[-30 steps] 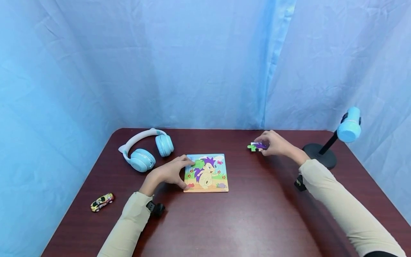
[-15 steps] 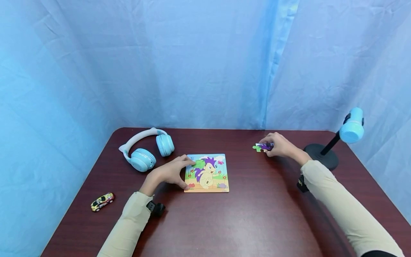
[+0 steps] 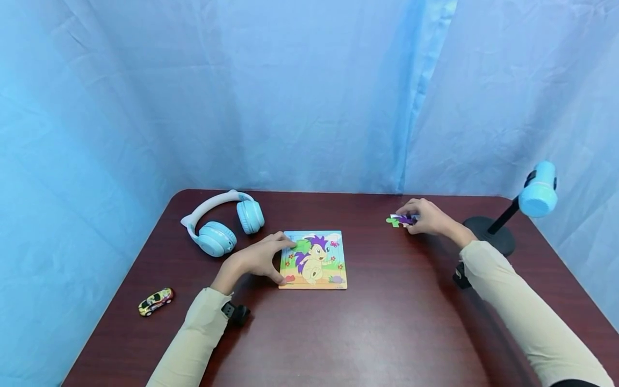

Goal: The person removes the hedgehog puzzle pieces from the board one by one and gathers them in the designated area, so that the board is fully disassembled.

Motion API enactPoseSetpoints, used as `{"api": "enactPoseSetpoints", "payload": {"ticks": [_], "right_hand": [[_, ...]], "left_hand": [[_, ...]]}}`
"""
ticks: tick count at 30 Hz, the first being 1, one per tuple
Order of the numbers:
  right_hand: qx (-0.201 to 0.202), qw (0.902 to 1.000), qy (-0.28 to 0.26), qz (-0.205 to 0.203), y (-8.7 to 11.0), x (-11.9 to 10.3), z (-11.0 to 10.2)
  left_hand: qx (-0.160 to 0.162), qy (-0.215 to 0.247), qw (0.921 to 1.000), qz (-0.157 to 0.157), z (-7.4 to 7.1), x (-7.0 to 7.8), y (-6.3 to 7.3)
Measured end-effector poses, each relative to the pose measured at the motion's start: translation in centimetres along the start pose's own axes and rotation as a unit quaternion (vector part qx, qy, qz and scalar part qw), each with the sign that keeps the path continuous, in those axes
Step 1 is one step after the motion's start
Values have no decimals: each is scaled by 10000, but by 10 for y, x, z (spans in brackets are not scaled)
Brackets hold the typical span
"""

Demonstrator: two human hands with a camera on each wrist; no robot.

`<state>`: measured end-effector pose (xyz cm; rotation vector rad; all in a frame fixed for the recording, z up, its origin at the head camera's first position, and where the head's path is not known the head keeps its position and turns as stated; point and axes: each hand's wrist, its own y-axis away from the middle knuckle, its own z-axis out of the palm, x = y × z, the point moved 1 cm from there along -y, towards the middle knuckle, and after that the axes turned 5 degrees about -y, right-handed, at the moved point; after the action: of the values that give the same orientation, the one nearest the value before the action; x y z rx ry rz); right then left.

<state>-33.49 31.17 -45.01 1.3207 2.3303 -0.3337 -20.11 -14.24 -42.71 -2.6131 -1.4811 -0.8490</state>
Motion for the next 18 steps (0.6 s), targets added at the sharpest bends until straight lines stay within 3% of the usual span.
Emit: {"api": "enactPoseSetpoints", "payload": {"ticks": [18], "right_hand": [[-142, 9999, 19, 43, -2, -4, 1]], "left_hand": [[32, -74, 9999, 67, 3, -4, -3]]}}
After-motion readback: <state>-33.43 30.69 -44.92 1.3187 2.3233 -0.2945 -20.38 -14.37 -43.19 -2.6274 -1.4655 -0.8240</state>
